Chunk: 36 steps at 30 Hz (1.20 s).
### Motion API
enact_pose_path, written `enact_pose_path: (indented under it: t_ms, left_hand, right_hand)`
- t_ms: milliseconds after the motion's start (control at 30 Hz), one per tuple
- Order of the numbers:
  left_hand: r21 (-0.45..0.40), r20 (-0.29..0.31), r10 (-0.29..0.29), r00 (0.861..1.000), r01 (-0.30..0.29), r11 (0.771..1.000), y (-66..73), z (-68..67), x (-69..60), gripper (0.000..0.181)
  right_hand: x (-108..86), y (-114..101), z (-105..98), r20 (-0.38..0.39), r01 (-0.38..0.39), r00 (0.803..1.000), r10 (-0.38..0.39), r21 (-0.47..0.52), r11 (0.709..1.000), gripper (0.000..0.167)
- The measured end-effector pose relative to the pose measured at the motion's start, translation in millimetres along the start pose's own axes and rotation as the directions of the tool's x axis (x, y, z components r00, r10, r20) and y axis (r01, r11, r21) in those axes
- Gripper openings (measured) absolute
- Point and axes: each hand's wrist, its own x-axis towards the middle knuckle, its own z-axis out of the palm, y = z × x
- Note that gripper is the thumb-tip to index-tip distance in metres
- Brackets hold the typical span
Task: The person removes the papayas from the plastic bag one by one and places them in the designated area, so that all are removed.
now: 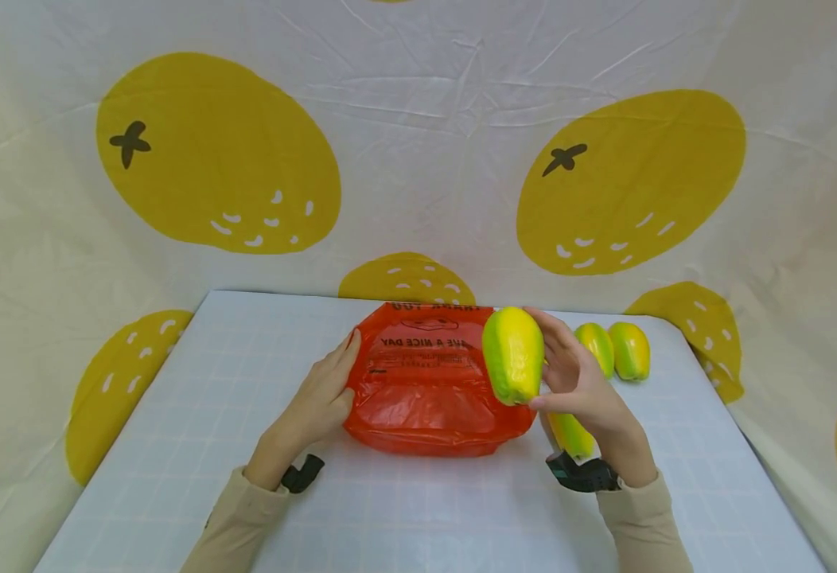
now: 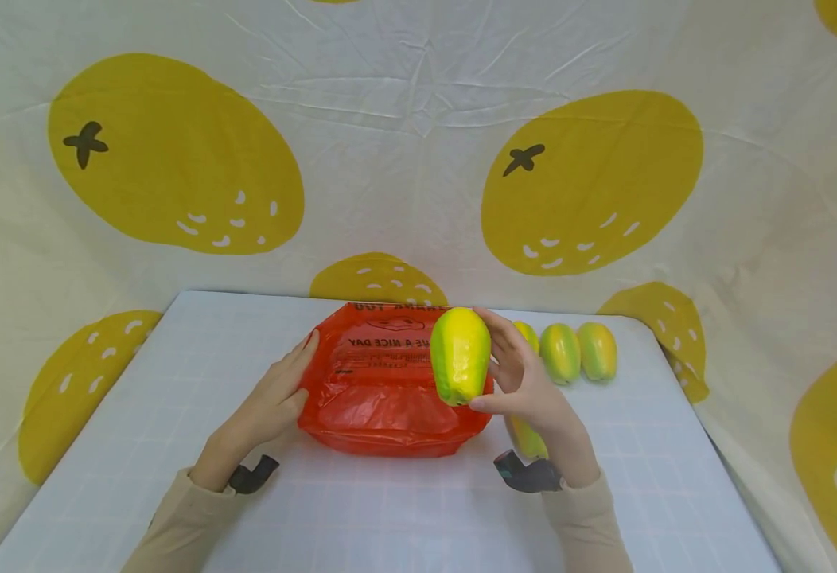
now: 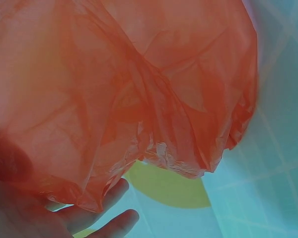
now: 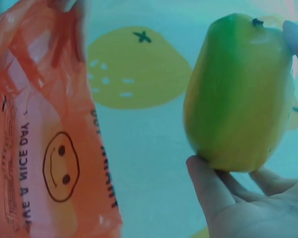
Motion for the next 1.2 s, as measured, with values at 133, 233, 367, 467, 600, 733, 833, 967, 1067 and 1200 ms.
enact_pose_path:
  t_ms: [133,233,367,467,600,733,833,967,1067,1200]
  left_hand:
    - [0.001,0.001,0.000,1.000,0.000,1.000,0.5,0.2,-0.1,0.078]
    - [0.002,-0.001,0.001,1.000,-0.001,1.000,0.1,0.6,0.0,0.078]
    - [0.000,-0.002,0.002,1.000,-0.002,1.000,-1.2,1.3,-0.2,0.078]
    - [0.003,-0.012,0.023,1.000,-0.023,1.000,-2.5,1.7,-0.3,0.078]
    - [0.015,-0.027,0.062,0.998,-0.062,0.998,-4.1,1.8,-0.2,0.077]
    - [0.015,-0.027,0.071,0.997,-0.070,0.997,-4.0,1.2,-0.1,0.077]
    - [0.013,-0.023,0.064,0.998,-0.064,0.998,-3.8,1.3,0.0,0.077]
    - [0.013,-0.019,0.059,0.998,-0.058,0.998,-3.8,1.5,0.2,0.077]
    - [0.011,-0.019,0.059,0.998,-0.059,0.998,-3.5,1.1,0.1,0.077]
    - [0.011,-0.020,0.060,0.998,-0.060,0.998,-3.0,0.6,-0.2,0.077]
  right_hand:
    - [-10.7,4,-15,0.026,0.032,0.999,-0.033,0.061,0.998,0.099]
    - [-19.0,9,-29,0.049,0.069,0.996,-0.074,0.086,0.994,0.098]
    - [-28.9,13,-45,0.063,0.111,0.991,-0.119,0.108,0.988,0.097]
    - [-36.2,14,-56,0.058,0.150,0.986,-0.157,0.106,0.983,0.097]
    - [-47.6,17,-72,0.039,0.198,0.979,-0.202,0.090,0.976,0.095]
    - [-59.7,21,-87,0.051,0.244,0.967,-0.251,0.114,0.963,0.093]
    - [-69.0,26,-97,0.061,0.269,0.958,-0.280,0.145,0.952,0.092]
    - [-82.2,32,-108,0.050,0.266,0.959,-0.278,0.178,0.947,0.091]
    - [-91.5,36,-115,0.037,0.248,0.965,-0.260,0.195,0.949,0.090]
    - [-102.1,43,-124,0.033,0.227,0.970,-0.240,0.221,0.949,0.089]
